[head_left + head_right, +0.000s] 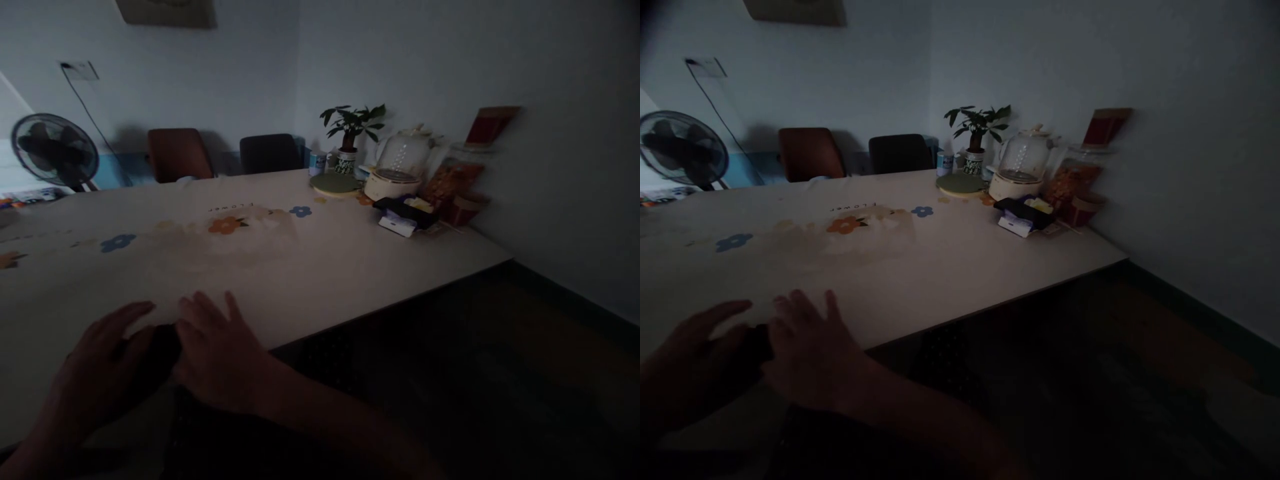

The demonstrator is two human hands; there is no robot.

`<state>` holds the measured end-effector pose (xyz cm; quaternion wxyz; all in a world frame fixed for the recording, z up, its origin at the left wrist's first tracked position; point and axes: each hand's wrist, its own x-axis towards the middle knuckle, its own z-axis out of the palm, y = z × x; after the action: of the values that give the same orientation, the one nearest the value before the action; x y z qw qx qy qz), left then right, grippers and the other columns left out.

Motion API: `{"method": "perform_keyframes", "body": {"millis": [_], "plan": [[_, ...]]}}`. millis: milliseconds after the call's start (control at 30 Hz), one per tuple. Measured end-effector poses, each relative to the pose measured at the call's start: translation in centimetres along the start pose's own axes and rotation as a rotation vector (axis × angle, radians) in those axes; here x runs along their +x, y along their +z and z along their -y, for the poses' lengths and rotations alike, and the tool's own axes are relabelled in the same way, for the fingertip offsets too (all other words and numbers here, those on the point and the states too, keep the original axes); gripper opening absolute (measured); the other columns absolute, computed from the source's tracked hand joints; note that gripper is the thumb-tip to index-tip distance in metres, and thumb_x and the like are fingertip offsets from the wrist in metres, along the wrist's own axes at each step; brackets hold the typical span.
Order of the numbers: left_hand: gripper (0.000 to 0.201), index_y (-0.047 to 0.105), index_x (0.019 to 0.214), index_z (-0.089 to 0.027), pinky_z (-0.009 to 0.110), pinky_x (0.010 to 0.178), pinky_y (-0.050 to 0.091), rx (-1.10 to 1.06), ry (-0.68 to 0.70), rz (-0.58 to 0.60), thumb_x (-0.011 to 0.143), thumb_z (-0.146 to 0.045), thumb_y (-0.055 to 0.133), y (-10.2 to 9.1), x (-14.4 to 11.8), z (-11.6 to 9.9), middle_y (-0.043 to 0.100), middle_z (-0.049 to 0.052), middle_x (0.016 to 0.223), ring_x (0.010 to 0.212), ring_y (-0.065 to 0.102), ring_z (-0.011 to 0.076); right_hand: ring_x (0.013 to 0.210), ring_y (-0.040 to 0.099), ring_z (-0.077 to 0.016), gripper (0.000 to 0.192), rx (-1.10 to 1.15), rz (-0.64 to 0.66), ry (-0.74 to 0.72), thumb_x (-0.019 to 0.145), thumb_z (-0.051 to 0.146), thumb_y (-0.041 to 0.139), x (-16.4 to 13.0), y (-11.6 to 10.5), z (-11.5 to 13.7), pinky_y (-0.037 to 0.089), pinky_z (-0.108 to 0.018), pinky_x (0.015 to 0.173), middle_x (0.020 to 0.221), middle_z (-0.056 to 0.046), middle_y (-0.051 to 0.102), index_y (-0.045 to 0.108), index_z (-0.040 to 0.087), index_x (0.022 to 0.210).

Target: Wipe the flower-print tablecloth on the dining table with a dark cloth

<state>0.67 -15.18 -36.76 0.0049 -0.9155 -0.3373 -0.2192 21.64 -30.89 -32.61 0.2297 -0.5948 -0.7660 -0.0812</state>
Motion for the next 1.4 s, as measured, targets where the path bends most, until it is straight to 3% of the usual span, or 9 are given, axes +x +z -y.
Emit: {"method": "perform_keyframes", "body": {"millis": [100, 233, 333, 433, 667, 800, 900, 1133, 1400], "plan": [[0.060, 0.014, 0.142, -0.072, 0.058, 0.111, 0.043, -0.034, 0.051, 0.136, 0.094, -0.051, 0.043, 0.0, -1.9, -0.7, 0.022, -0.030, 0.156, 0.140, 0.044, 0.0319, 0.147, 0.022, -0.0274, 0.036, 0.001, -0.137, 0.102, 0.105, 0.032, 0.041, -4.3, -1.3, -3.9, 0.022, -0.059, 0.120, 0.152, -0.016, 0.041, 0.058, 0.009, 0.126], [0.069, 0.009, 0.153, -0.055, 0.055, 0.111, 0.045, 0.061, 0.159, 0.153, 0.094, -0.047, 0.046, 1.8, -2.7, -0.9, 0.028, -0.013, 0.160, 0.144, 0.037, 0.0323, 0.139, 0.041, -0.0240, 0.028, -0.070, -0.352, 0.250, 0.106, 0.025, 0.037, -9.6, -2.2, -8.9, 0.026, -0.053, 0.120, 0.137, -0.015, 0.057, 0.062, 0.014, 0.114], [0.062, 0.023, 0.155, -0.042, 0.050, 0.112, 0.045, 0.090, 0.287, 0.199, 0.097, -0.047, 0.044, 3.6, -0.4, -3.2, 0.037, -0.003, 0.158, 0.145, 0.036, 0.0307, 0.131, 0.050, -0.0232, 0.022, -0.133, -0.493, 0.320, 0.106, 0.021, 0.040, -12.6, -2.5, -11.5, 0.030, -0.052, 0.117, 0.130, -0.013, 0.061, 0.061, 0.016, 0.109], [0.053, 0.038, 0.152, -0.033, 0.048, 0.116, 0.041, 0.049, 0.427, 0.266, 0.101, -0.044, 0.036, 4.9, 3.9, -8.1, 0.040, 0.002, 0.156, 0.146, 0.035, 0.0288, 0.127, 0.054, -0.0236, 0.019, -0.156, -0.586, 0.388, 0.105, 0.020, 0.043, -14.6, -2.4, -12.7, 0.032, -0.053, 0.116, 0.126, -0.011, 0.063, 0.061, 0.017, 0.105], [0.056, 0.037, 0.152, -0.020, 0.052, 0.122, 0.026, -0.068, 0.611, 0.486, 0.101, -0.044, 0.039, 8.1, 14.8, -23.7, 0.032, 0.009, 0.160, 0.151, 0.021, 0.0312, 0.128, 0.054, -0.0241, 0.023, -0.225, -0.666, 0.422, 0.102, 0.014, 0.040, -17.4, -1.2, -13.8, 0.038, -0.054, 0.113, 0.128, -0.012, 0.063, 0.060, 0.017, 0.115], [0.054, 0.040, 0.149, -0.018, 0.054, 0.122, 0.023, -0.133, 0.685, 0.442, 0.101, -0.043, 0.037, 11.1, 19.8, -31.0, 0.031, 0.011, 0.161, 0.151, 0.021, 0.0326, 0.127, 0.055, -0.0224, 0.027, -0.331, -0.724, 0.340, 0.099, 0.008, 0.043, -18.0, 0.1, -15.0, 0.041, -0.045, 0.111, 0.123, -0.013, 0.066, 0.059, 0.015, 0.119], [0.052, 0.043, 0.146, -0.015, 0.052, 0.120, 0.025, -0.165, 0.689, 0.388, 0.102, -0.041, 0.035, 13.1, 22.3, -34.3, 0.035, 0.012, 0.158, 0.149, 0.024, 0.0337, 0.122, 0.059, -0.0217, 0.031, -0.373, -0.727, 0.308, 0.096, 0.006, 0.042, -18.3, 0.5, -15.6, 0.041, -0.042, 0.109, 0.118, -0.010, 0.068, 0.059, 0.016, 0.120], [0.052, 0.045, 0.145, -0.013, 0.044, 0.119, 0.030, -0.191, 0.711, 0.367, 0.101, -0.040, 0.036, 13.6, 22.7, -34.4, 0.045, 0.010, 0.151, 0.145, 0.031, 0.0313, 0.118, 0.061, -0.0209, 0.034, -0.420, -0.694, 0.271, 0.094, 0.006, 0.042, -18.7, 0.5, -16.2, 0.040, -0.039, 0.109, 0.115, -0.010, 0.069, 0.059, 0.015, 0.122], [0.052, 0.041, 0.147, -0.017, 0.054, 0.119, 0.026, -0.169, 0.726, 0.408, 0.102, -0.042, 0.034, 9.5, 17.7, -27.9, 0.042, 0.010, 0.154, 0.145, 0.031, 0.0306, 0.108, 0.066, -0.0237, 0.031, -0.409, -0.677, 0.311, 0.097, 0.013, 0.038, -18.5, 0.6, -16.4, 0.044, -0.044, 0.101, 0.112, -0.010, 0.070, 0.060, 0.019, 0.118]]}}
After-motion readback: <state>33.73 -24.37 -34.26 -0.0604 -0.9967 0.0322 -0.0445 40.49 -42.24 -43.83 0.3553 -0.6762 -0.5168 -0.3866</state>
